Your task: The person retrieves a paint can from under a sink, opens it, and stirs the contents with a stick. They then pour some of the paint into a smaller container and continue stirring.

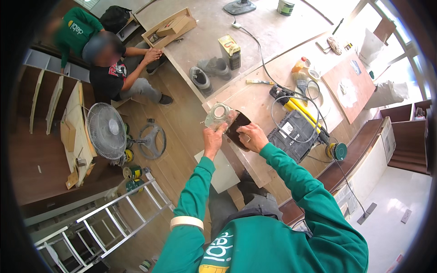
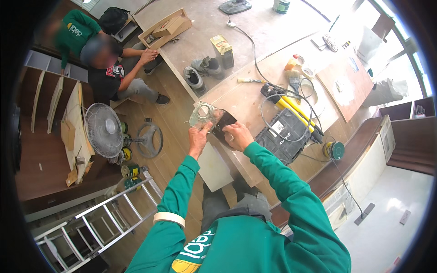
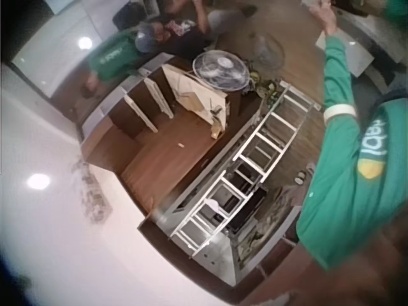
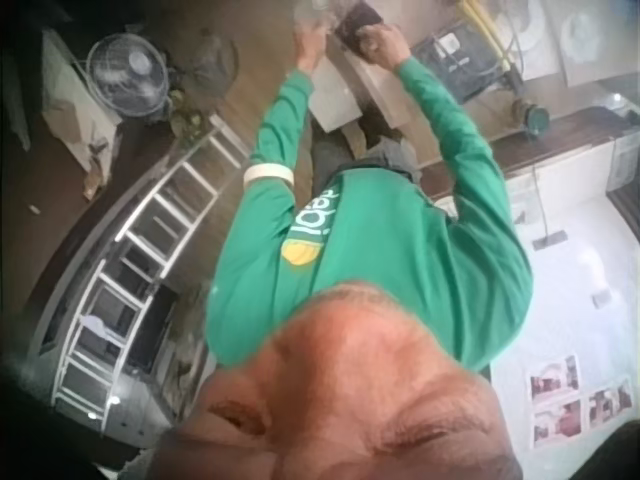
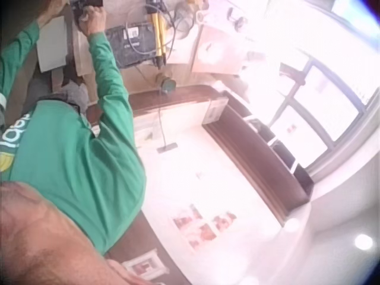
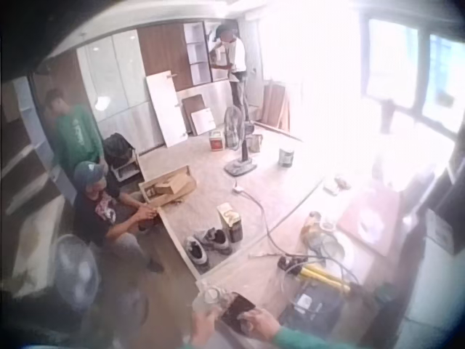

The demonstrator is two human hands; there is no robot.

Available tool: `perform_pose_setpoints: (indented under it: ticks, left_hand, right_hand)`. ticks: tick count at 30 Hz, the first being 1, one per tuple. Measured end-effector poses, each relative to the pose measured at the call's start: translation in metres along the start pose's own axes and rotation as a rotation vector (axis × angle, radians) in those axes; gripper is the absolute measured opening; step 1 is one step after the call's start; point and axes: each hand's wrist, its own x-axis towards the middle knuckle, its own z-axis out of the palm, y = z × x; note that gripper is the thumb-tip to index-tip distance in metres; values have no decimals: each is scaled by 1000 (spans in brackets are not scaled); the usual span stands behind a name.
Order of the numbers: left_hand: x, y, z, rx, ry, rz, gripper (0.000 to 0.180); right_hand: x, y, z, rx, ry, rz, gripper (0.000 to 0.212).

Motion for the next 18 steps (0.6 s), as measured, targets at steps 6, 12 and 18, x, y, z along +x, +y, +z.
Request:
perform_pose_setpoints:
  ticks: [6,12,18]
  left_hand:
    - [7,-13,-5,-58,5,-49,24]
    - [3,2,4,-75,8,-51,23]
    - [8,-6,1,-164,14,-127,22]
  right_hand:
    - [-32,3,1,-41,-103,52,21]
    - [0,7,-1,46,61,56,21]
    - [-30,4,10,30,-136,-3,22]
